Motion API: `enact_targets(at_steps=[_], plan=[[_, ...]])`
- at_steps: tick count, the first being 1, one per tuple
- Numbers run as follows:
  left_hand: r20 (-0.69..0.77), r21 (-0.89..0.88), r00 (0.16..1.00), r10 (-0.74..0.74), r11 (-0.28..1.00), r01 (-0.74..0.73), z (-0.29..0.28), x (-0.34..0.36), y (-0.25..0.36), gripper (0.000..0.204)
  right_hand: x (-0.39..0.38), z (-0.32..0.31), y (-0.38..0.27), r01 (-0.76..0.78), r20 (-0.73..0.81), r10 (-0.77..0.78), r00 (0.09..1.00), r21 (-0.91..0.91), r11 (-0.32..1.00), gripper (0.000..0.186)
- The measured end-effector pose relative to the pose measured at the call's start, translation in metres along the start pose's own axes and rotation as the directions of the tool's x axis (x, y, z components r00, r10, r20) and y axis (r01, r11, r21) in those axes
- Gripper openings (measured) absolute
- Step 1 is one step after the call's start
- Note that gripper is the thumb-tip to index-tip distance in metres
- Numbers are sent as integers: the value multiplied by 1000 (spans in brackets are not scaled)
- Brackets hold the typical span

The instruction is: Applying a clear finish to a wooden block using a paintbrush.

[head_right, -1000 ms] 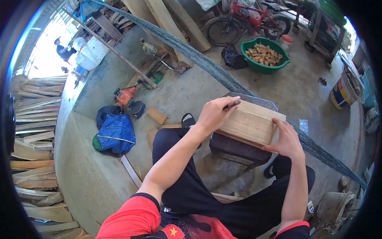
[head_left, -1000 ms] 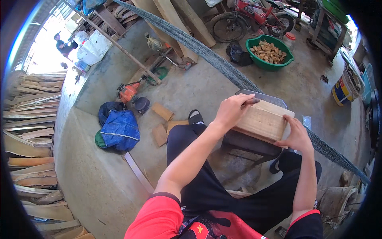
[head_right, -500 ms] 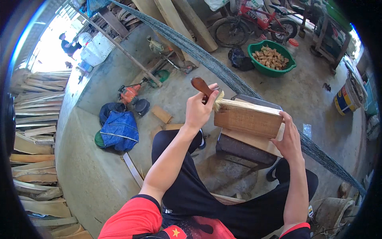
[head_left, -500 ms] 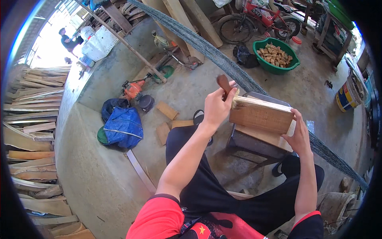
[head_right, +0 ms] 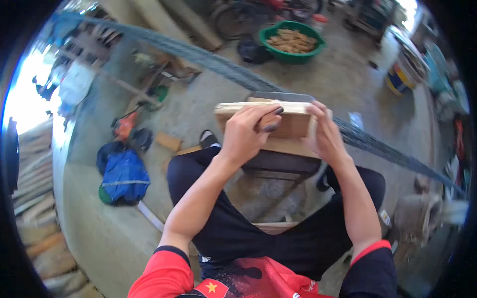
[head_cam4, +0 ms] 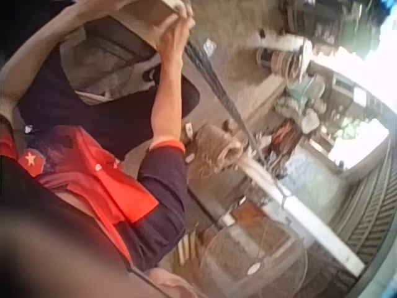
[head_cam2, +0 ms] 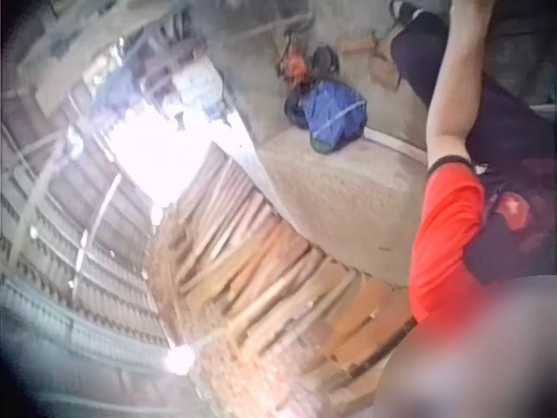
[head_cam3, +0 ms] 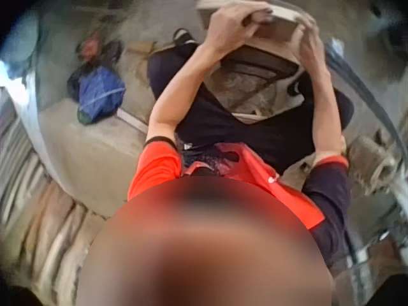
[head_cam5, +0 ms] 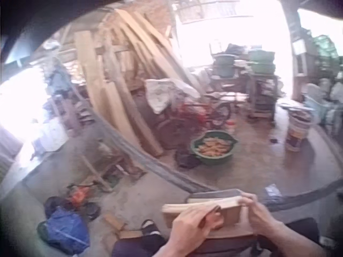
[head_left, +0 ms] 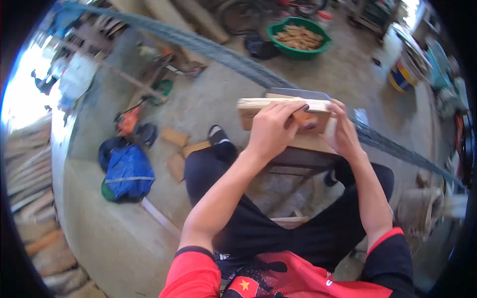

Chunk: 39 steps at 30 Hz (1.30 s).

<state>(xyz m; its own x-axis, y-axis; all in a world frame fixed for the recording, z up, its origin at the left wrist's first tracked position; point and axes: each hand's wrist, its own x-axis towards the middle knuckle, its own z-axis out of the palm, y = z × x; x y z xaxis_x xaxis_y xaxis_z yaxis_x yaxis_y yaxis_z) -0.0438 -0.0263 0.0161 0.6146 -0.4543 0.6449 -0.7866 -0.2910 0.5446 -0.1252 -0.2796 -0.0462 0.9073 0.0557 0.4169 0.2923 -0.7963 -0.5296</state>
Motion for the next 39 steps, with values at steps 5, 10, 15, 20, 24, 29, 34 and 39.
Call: enact_targets(at_steps=[5, 10, 15, 20, 24, 29, 34, 39], plan=[[210, -281, 975, -80, 950, 138, 8, -8, 2, 27, 2, -3, -7, 48, -31, -48, 998, 8, 999, 88], [77, -217, 925, -371, 900, 379, -36, -5, -18, 29, -3, -19, -16, -2, 9, 2, 1000, -3, 1000, 72], [-36, 60, 952, -305, 950, 307, -66, -4, -47, 29, -4, -25, -13, 41, 6, -41, 999, 31, 999, 65], [-172, 25, 963, -209, 976, 217, -62, -3, -37, 27, 5, -18, -27, -8, -6, 9, 1000, 95, 995, 57], [82, 185, 996, 24, 982, -39, -41, 1, -31, 32, 8, -26, -34, -24, -52, 27, 998, 64, 998, 56], [161, -87, 971, 178, 982, -166, 11, -5, 3, 36, 9, -22, -27, -107, -3, 108, 994, 125, 986, 57], [152, -313, 944, 292, 920, -234, 13, -8, 15, 35, 9, -21, -27, -63, 3, 63, 998, 130, 990, 56], [145, -191, 925, -352, 907, 375, -39, -7, -2, 22, 9, -25, -32, -131, 18, 130, 991, 141, 981, 53]])
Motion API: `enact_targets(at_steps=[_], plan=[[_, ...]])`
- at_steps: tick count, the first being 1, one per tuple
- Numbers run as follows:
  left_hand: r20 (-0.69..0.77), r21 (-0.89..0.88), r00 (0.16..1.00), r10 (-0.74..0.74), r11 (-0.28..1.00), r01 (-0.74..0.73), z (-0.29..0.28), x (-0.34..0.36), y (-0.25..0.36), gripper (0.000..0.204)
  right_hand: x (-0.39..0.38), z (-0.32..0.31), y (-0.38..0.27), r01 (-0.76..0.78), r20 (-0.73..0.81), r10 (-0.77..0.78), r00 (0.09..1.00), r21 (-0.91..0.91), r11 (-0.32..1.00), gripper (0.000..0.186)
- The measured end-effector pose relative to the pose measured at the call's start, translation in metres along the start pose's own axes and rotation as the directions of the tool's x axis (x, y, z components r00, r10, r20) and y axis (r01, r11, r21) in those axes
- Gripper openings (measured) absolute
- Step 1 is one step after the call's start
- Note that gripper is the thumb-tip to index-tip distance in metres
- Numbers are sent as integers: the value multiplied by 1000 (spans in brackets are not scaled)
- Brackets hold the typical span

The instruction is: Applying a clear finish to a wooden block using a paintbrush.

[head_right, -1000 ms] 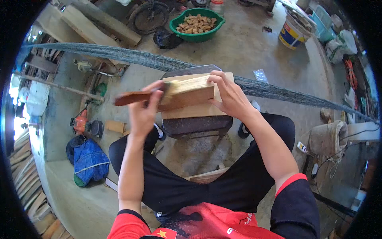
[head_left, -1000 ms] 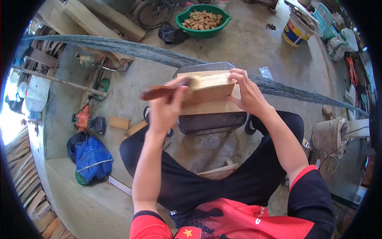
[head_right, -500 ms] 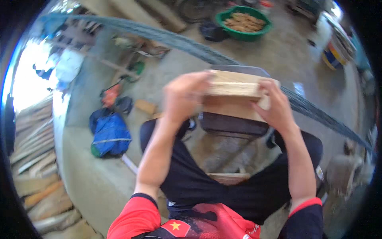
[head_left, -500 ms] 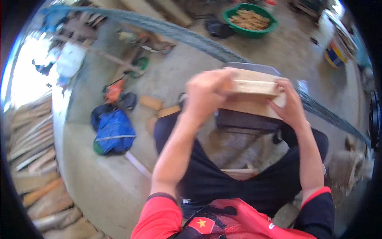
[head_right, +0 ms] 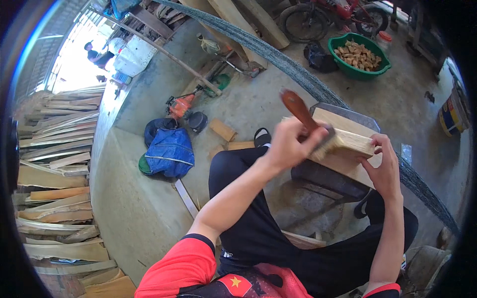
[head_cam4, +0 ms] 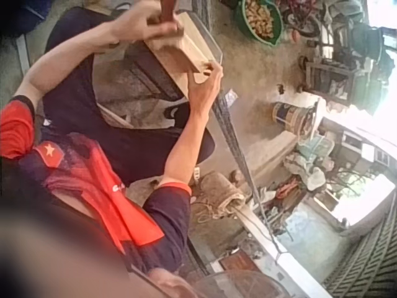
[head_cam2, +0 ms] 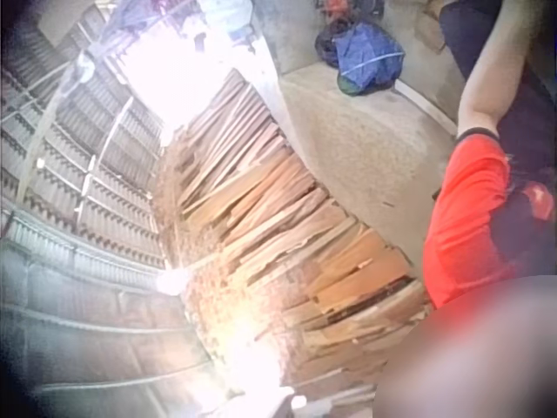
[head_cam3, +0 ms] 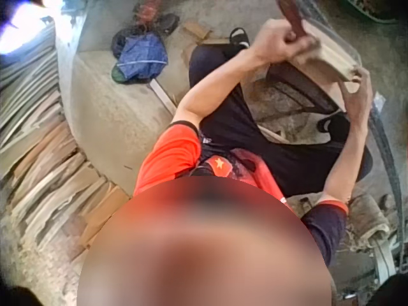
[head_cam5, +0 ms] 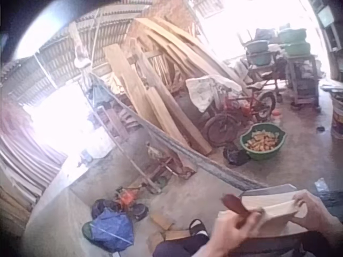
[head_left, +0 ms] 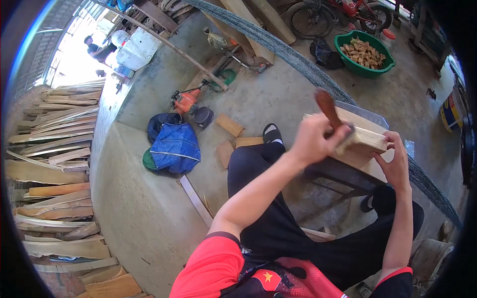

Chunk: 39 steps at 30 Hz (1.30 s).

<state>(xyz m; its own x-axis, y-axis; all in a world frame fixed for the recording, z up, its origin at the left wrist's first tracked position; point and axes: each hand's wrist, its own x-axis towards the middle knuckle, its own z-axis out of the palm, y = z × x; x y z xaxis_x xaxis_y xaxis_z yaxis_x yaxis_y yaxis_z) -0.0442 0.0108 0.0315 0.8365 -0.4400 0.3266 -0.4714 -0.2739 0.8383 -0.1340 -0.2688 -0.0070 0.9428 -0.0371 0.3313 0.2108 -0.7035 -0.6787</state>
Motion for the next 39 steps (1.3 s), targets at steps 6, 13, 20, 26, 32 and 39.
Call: enact_targets(at_steps=[6, 13, 20, 26, 32, 39], plan=[[-311, 320, 950, -21, 939, 126, -52, 9, -41, 29, 0, 1, 4, 22, -6, -22, 1000, 15, 1000, 55], [-298, 306, 942, 154, 950, -58, -37, 11, -33, 18, 1, -3, 1, 10, 10, -10, 1000, -6, 1000, 53], [36, 298, 871, 489, 827, -477, 45, -1, -4, 34, 3, 3, 0, 15, -2, -15, 1000, 9, 1000, 53], [27, -19, 875, 483, 876, -482, 63, 0, 7, 33, 1, 0, 1, -22, 21, 21, 1000, 27, 999, 54], [-246, 26, 968, 52, 999, -48, 25, 19, -6, 23, 1, -3, 3, 15, 3, -15, 1000, 9, 1000, 56], [-480, 356, 823, 305, 925, -134, -22, 32, -34, 20, 1, -2, 2, 8, 17, -8, 1000, 18, 1000, 55]])
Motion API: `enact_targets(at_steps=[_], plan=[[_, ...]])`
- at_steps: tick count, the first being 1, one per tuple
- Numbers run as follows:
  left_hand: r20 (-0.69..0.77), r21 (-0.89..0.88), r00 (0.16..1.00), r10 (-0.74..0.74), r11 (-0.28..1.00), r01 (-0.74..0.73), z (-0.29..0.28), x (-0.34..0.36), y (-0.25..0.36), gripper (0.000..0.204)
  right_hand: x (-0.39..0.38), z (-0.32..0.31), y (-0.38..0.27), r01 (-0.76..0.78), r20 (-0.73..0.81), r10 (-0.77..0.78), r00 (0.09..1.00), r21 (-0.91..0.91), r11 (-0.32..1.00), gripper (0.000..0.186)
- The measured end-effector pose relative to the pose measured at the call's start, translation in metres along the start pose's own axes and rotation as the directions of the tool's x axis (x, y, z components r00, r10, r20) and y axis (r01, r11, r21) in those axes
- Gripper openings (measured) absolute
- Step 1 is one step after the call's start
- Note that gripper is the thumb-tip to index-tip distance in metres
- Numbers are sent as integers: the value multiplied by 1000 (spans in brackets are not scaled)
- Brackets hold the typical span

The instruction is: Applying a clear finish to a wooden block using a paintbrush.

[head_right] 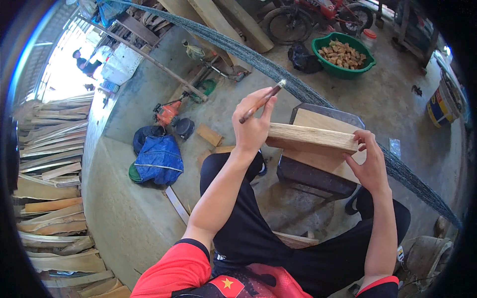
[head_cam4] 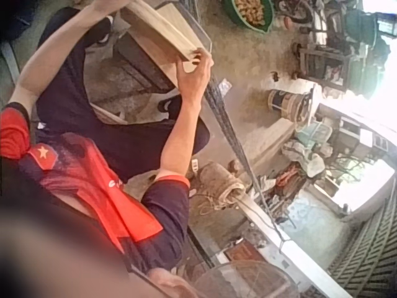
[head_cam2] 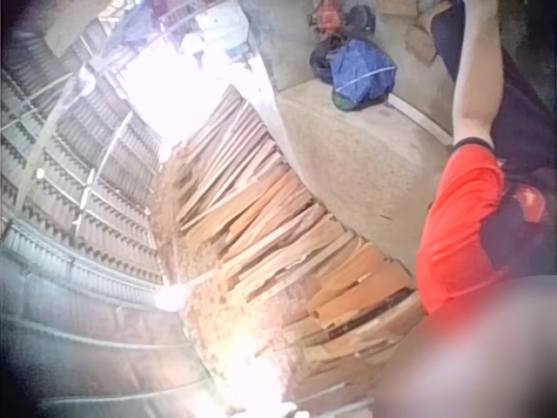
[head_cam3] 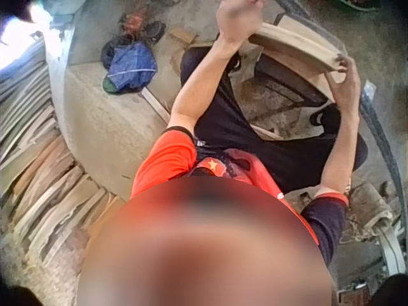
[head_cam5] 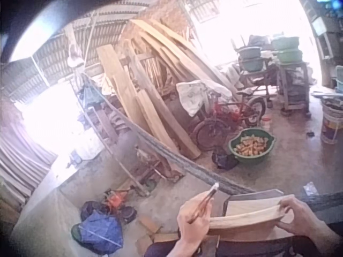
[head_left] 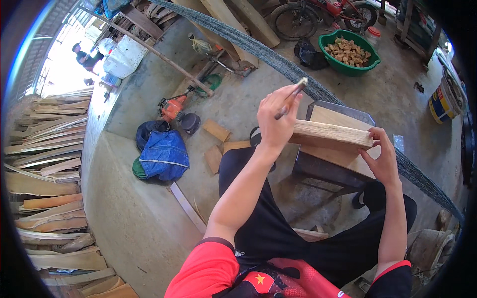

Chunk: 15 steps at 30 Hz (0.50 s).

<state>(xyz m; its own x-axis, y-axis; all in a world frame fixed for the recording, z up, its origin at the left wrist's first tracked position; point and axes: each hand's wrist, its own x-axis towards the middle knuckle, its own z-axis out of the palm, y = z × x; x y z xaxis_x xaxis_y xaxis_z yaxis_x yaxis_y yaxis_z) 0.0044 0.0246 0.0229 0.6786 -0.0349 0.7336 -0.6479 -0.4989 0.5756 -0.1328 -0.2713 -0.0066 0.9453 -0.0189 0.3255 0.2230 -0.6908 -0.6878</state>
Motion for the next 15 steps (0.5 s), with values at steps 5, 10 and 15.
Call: enact_targets(at_steps=[5, 10, 15], plan=[[273, -189, 931, 243, 962, -195, 22, -28, 26, 27, 1, 1, 0, 17, -12, -17, 1000, -14, 1000, 54], [426, -452, 838, 343, 882, -131, 44, -55, 70, 32, 2, 2, -3, 29, -4, -29, 1000, 30, 999, 56], [527, -493, 816, 238, 867, 65, 38, -48, 64, 30, -1, 1, 4, -5, -41, 6, 999, 25, 1000, 60]])
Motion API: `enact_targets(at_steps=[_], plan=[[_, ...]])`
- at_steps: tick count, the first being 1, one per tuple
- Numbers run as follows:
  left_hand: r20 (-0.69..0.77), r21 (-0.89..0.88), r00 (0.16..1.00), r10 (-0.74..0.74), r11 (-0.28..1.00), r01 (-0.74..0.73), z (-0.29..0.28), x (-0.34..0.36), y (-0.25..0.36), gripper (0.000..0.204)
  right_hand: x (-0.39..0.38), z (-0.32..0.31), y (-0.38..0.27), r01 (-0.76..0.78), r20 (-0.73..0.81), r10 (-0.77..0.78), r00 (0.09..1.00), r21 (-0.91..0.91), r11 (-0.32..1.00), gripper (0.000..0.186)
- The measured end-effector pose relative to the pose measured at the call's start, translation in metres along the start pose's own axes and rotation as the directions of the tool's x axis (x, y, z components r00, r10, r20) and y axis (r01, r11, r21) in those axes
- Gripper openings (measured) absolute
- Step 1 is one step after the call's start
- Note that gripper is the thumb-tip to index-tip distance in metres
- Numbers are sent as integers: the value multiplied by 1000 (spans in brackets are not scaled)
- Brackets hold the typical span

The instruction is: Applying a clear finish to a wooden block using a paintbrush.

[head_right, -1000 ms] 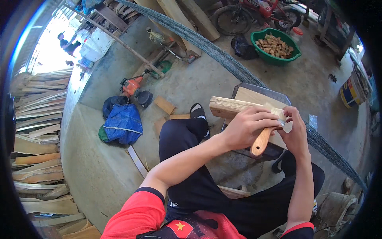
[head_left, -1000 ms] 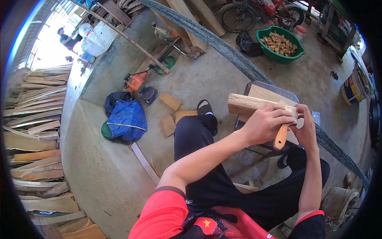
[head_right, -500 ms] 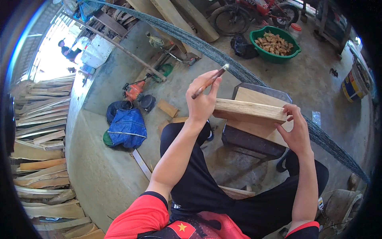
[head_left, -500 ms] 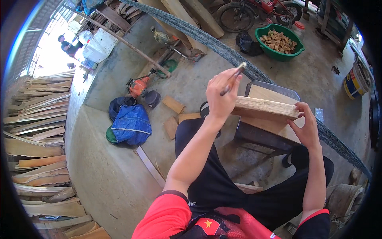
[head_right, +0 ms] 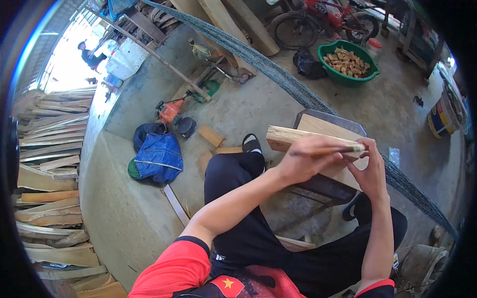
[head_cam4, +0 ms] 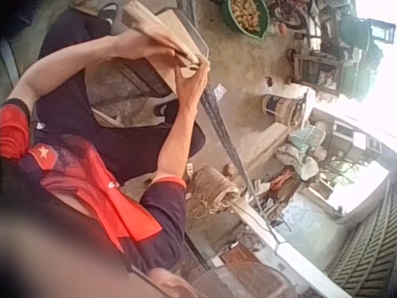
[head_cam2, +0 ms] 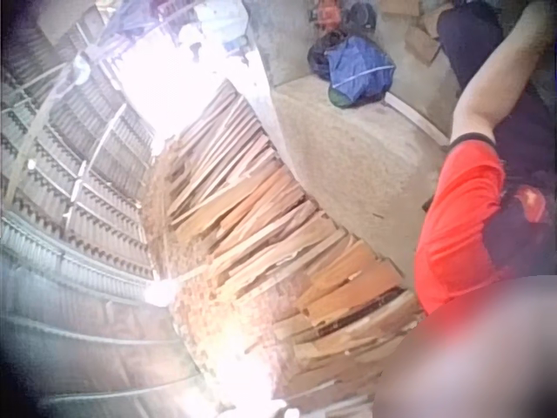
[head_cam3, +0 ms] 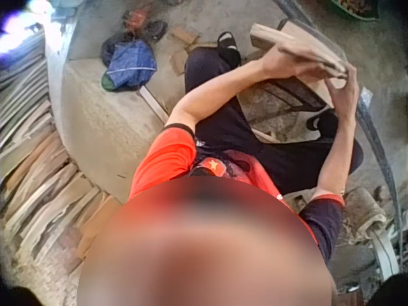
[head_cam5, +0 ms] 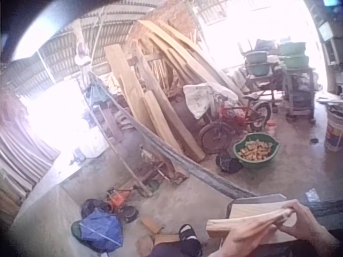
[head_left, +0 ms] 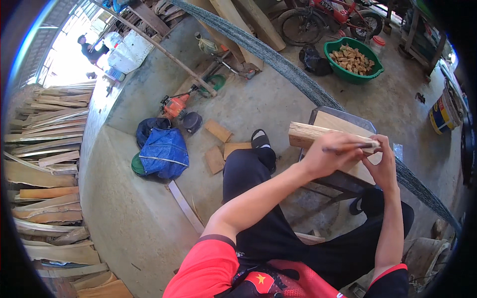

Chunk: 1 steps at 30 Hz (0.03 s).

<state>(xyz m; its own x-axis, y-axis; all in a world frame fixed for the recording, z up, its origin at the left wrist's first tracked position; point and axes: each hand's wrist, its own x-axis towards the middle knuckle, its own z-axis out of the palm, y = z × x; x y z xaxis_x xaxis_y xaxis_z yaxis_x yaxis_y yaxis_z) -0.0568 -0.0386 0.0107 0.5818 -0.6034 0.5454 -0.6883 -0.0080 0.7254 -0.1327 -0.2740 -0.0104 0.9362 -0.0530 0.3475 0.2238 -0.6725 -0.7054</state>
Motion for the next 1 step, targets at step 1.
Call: enact_targets(at_steps=[1], plan=[[-12, -97, 987, -160, 983, 158, -5, -5, -3, 38, -2, -2, 0, -58, 34, 58, 998, -8, 998, 57]])
